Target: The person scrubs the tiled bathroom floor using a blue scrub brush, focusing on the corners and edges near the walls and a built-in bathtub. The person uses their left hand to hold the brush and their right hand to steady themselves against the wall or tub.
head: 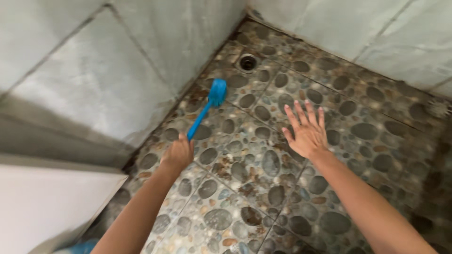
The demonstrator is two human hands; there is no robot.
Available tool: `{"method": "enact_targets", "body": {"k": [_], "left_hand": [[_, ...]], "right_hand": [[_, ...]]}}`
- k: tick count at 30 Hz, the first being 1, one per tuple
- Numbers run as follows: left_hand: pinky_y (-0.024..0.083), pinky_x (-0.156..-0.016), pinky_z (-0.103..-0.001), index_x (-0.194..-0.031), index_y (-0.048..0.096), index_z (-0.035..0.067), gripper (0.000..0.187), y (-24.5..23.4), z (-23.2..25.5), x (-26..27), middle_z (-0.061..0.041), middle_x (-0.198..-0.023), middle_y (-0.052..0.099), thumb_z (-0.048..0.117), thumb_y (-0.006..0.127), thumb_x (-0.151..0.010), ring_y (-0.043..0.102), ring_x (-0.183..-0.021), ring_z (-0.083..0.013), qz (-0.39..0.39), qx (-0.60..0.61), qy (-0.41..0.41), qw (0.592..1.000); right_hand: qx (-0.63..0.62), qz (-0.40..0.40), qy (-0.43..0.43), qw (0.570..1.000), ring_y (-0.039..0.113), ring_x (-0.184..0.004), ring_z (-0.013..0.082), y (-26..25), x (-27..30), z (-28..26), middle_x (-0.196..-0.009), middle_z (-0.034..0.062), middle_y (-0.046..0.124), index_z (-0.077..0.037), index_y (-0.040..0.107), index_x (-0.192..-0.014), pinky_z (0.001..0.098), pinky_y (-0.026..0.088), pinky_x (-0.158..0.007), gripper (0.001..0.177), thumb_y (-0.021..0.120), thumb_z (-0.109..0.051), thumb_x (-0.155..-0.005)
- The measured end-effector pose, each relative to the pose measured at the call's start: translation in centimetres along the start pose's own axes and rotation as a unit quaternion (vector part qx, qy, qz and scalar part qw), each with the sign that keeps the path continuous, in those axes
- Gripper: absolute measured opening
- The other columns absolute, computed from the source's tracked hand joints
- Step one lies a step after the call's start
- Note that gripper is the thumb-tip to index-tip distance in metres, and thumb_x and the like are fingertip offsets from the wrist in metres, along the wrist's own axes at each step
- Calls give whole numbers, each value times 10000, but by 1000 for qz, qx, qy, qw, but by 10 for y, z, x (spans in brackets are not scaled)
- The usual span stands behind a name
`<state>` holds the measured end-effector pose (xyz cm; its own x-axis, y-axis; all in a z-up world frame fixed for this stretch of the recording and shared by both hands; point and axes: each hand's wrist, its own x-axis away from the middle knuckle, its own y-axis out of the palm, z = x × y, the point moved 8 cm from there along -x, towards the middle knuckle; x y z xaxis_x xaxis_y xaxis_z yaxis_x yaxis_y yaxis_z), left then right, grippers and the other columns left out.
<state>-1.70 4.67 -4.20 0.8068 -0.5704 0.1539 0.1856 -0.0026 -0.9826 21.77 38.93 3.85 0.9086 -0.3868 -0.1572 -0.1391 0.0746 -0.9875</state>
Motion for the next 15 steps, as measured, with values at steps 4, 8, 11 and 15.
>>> {"method": "enact_targets", "body": {"k": [4,8,11,15], "left_hand": [[586,-848,-524,-1273,460,-30,539,-8,54,-66,-287,-1080,715,461,432,-1052,710,-1005,-455,-51,56,-52,996],[600,-872,-528,-1188,489,9,442,-23,102,-91,-262,-1124,720,433,412,-1087,711,-1059,-440,-73,73,-89,991],[596,-874,-527,-1190,476,14,422,-26,113,-78,-241,-1113,730,420,418,-1089,716,-1055,-432,-68,85,-92,990],[598,-839,-515,-1181,469,15,411,-30,96,-56,-261,-1065,728,412,423,-1085,728,-1000,-429,-55,58,-61,995]], "right_hand": [[6,-7,27,1000,155,-1563,339,-6,8,20,-1689,64,254,-288,258,-1625,588,75,-1241,724,447,-537,-972],[-3,0,40,999,166,-1554,364,-16,11,34,-1685,83,264,-267,287,-1628,606,73,-1232,725,458,-563,-988],[-11,-10,50,999,169,-1546,373,-20,18,37,-1684,89,267,-248,296,-1621,607,69,-1233,726,456,-568,-990],[-3,-11,47,999,158,-1556,364,-31,21,31,-1688,92,262,-256,295,-1628,606,61,-1237,721,447,-562,-993]]}}
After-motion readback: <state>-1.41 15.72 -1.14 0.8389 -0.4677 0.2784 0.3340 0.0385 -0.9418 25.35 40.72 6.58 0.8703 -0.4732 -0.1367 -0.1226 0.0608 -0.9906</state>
